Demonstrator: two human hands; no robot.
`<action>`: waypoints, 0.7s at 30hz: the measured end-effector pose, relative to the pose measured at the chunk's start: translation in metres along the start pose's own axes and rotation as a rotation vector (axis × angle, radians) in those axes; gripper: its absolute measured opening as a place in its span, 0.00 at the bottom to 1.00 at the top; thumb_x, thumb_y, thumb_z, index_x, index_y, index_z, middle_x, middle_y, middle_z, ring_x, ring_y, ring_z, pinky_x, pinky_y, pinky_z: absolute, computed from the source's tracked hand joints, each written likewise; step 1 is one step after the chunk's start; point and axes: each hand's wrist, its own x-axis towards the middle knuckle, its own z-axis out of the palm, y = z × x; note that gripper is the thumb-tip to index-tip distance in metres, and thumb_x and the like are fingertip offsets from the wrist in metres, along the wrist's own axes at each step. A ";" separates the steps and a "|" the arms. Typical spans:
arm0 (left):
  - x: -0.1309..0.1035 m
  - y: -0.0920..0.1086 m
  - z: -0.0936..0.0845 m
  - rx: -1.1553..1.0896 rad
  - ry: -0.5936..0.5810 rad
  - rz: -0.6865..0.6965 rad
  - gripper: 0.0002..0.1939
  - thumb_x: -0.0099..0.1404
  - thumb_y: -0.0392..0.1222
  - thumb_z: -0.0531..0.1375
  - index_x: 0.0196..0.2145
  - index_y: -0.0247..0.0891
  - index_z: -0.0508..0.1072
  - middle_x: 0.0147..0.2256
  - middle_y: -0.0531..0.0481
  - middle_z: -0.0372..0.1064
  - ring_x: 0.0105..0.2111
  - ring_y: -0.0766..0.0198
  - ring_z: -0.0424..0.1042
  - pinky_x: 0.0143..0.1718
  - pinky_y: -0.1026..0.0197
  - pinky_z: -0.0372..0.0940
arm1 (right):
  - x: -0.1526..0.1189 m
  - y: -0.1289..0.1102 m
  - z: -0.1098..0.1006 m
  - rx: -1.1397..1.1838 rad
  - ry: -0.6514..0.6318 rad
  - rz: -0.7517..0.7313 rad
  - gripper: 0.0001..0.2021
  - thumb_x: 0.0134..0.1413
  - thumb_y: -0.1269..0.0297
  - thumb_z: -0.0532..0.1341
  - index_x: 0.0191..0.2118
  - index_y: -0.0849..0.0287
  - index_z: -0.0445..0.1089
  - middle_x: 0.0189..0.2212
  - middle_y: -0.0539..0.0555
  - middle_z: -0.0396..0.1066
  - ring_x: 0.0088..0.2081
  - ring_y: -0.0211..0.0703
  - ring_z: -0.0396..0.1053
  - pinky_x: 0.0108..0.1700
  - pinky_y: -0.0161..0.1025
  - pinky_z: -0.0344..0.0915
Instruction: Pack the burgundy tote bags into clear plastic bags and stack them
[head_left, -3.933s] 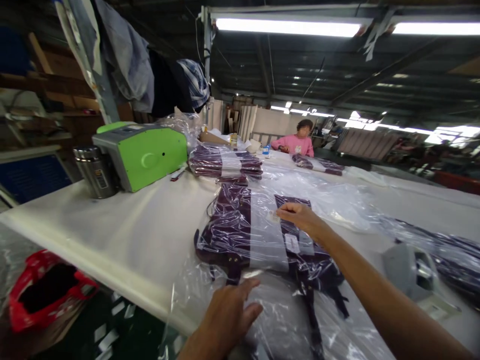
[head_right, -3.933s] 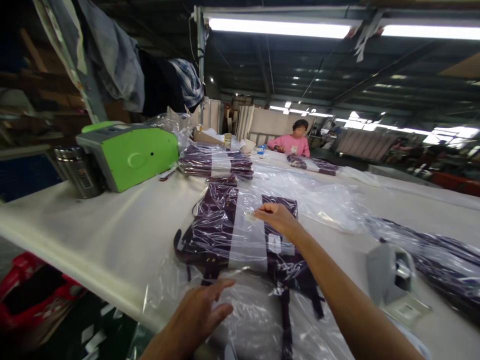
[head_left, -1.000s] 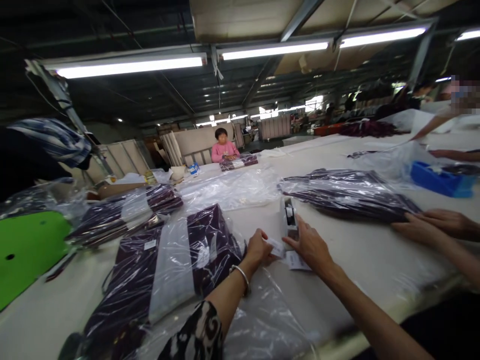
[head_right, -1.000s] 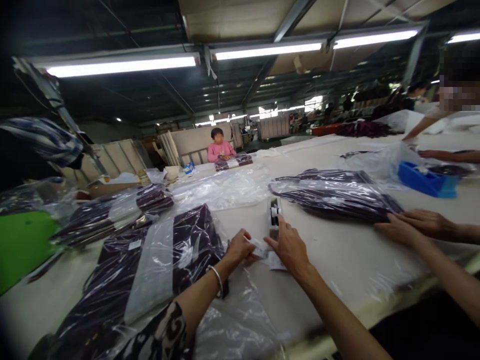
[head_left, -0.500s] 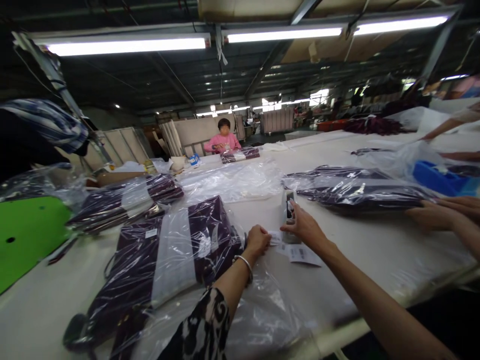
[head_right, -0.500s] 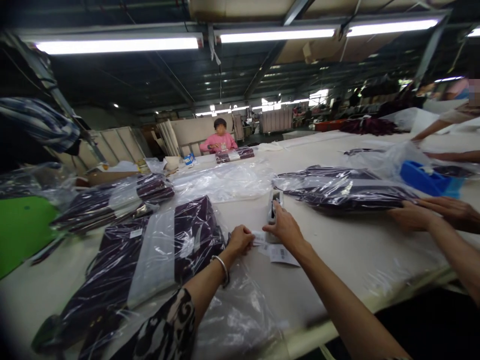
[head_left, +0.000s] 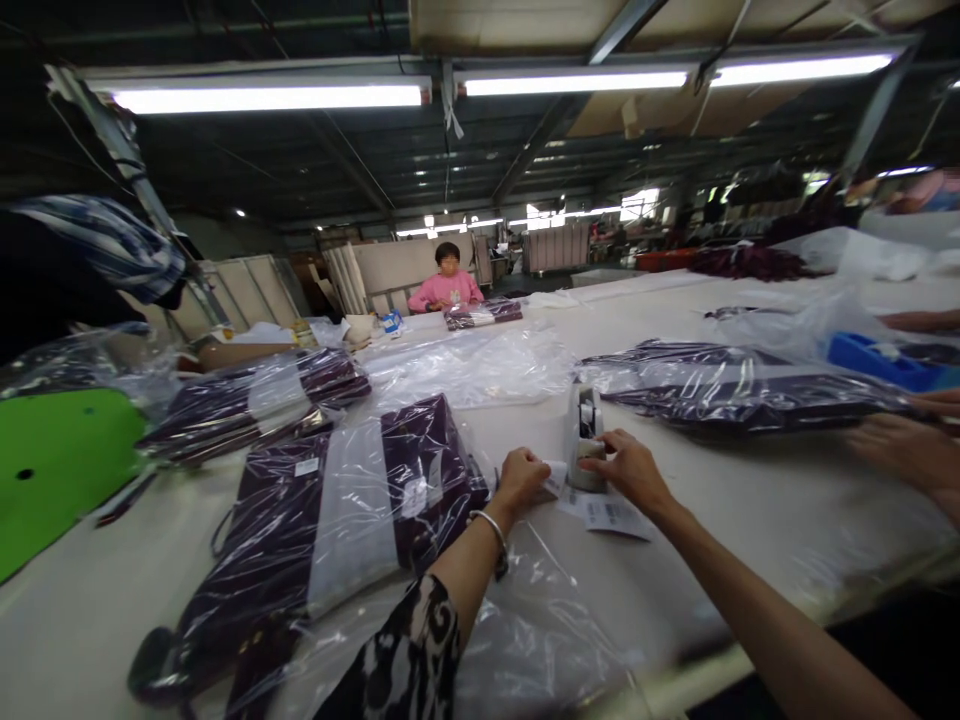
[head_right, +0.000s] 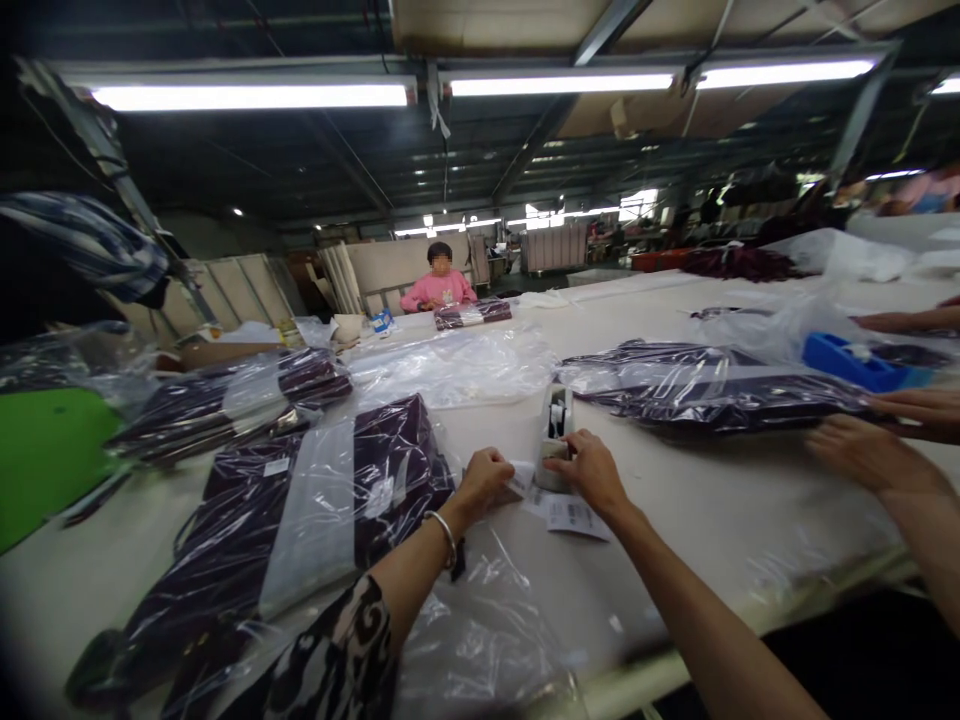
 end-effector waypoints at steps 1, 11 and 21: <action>-0.002 0.001 -0.001 -0.002 0.000 0.010 0.05 0.53 0.29 0.60 0.29 0.36 0.69 0.25 0.54 0.67 0.27 0.66 0.70 0.27 0.67 0.63 | 0.006 -0.001 -0.005 -0.005 -0.011 0.003 0.15 0.44 0.54 0.68 0.35 0.59 0.76 0.33 0.54 0.72 0.36 0.47 0.69 0.39 0.39 0.62; -0.009 0.007 0.011 0.283 -0.185 0.089 0.27 0.53 0.23 0.58 0.51 0.34 0.73 0.45 0.40 0.76 0.44 0.52 0.77 0.46 0.53 0.72 | 0.040 -0.015 -0.033 0.006 -0.153 0.075 0.16 0.42 0.51 0.68 0.32 0.58 0.75 0.29 0.51 0.75 0.32 0.45 0.71 0.32 0.37 0.58; -0.045 0.029 -0.051 0.787 0.045 0.433 0.40 0.63 0.42 0.63 0.68 0.34 0.54 0.70 0.34 0.46 0.63 0.44 0.62 0.61 0.48 0.62 | 0.010 0.014 0.012 -0.005 -0.107 0.094 0.25 0.41 0.48 0.66 0.44 0.61 0.75 0.38 0.60 0.76 0.35 0.53 0.74 0.39 0.45 0.68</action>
